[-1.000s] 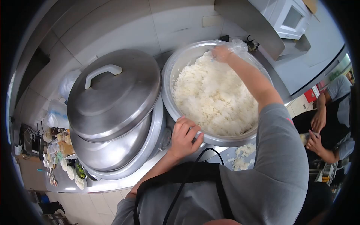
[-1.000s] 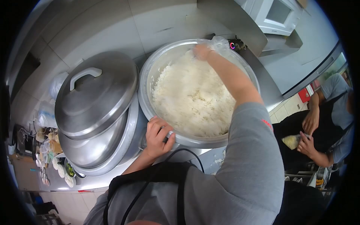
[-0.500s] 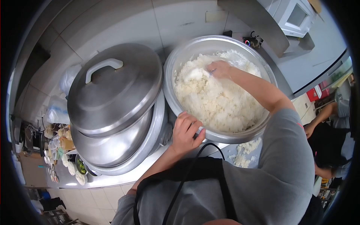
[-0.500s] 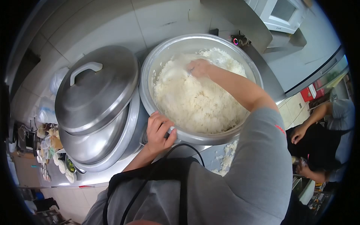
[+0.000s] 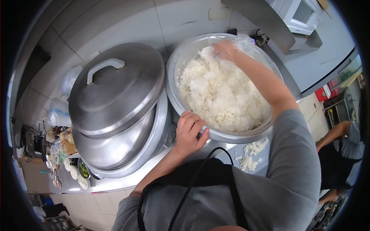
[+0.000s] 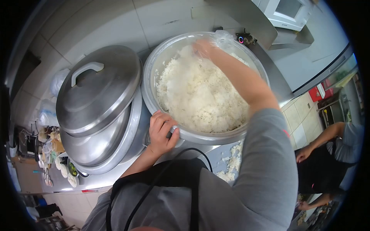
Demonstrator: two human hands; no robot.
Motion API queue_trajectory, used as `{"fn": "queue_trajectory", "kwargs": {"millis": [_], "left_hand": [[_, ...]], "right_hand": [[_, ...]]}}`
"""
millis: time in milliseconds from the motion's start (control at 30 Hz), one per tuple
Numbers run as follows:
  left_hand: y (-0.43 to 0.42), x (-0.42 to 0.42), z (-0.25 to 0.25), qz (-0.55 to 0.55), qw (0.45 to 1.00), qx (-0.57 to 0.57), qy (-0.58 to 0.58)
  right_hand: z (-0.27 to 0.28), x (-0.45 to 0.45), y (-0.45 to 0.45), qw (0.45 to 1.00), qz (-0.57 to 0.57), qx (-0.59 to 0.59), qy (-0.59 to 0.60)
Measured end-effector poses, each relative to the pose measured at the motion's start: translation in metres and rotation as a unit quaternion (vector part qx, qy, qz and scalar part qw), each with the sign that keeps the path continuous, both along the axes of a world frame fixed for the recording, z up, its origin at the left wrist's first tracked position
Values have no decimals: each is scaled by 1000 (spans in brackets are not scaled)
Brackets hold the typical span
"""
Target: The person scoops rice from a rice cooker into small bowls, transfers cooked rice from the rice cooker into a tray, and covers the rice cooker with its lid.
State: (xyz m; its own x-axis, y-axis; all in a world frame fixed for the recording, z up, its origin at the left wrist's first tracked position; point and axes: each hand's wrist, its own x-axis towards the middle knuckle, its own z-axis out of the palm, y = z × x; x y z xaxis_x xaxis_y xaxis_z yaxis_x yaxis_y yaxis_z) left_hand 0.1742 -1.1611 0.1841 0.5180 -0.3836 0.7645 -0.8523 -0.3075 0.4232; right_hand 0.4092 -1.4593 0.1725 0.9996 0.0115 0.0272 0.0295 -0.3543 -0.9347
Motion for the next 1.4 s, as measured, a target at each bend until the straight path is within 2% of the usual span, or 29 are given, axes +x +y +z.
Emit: {"fn": "queue_trajectory", "kwargs": {"millis": [33,67,133,167,233,333,367,400,433,500,600,667,700,733,767,800,867,933,967,1067,1133,1167,1233,1400], "left_hand": [[0,0,0,0,1000,1,0],[1,1,1,2,1000,4,-2],[1,1,2,-6,1000,1,-3],[1,1,1,-4,1000,2,-2],[1,2,1,-11,1000,1,-5],[0,2,3,-8,1000,-10,-14],[0,2,3,-9,1000,-10,-15],[0,3,2,-8,1000,-11,-14],[0,2,2,-7,1000,-13,-14],[0,3,3,-5,1000,-12,-13],[1,1,2,-2,1000,-9,-11],[0,1,2,-11,1000,-10,-8],[0,1,2,-7,1000,-7,-9],[0,0,2,-3,1000,-2,-9],[0,0,1,-11,1000,-3,-6],[-1,0,1,-7,1000,-3,-9],[0,1,1,-4,1000,4,-20],[1,1,0,-9,1000,2,-17],[0,1,-1,-5,1000,0,-16],[0,0,-1,-9,1000,-1,-16],[0,0,-3,-10,1000,-1,-18],[1,0,-3,-9,1000,-1,-18],[0,0,-4,-9,1000,-1,-15],[1,0,-5,-10,1000,-8,-10]], "right_hand": [[-19,13,-2,1000,2,2,-1],[-36,23,-3,974,-6,-191,-124],[-41,35,2,896,-12,-371,-241],[-42,41,4,962,33,-250,-104],[-45,49,4,989,77,-121,37],[-55,57,2,945,179,-253,-106],[-27,33,26,876,182,-437,-95],[-12,9,44,773,179,-604,-80],[-32,-5,48,834,208,-499,-110],[-53,-24,58,881,236,-386,-139],[-45,-47,81,825,258,-489,-113],[-11,-77,82,823,272,-497,41],[3,-95,81,824,267,-498,46],[15,-114,81,802,274,-529,-33],[30,-128,80,774,279,-557,-111],[54,-131,79,731,278,-617,-91],[54,-118,38,804,136,-562,-141],[86,-110,2,791,45,-609,-37],[80,-103,-29,755,4,-653,-60],[26,-85,-127,549,-20,-817,-176],[26,-109,-124,333,27,-936,-111],[22,-115,-123,380,27,-921,-81],[15,-124,-119,425,28,-903,-49],[9,-139,-107,613,45,-787,49]]}}
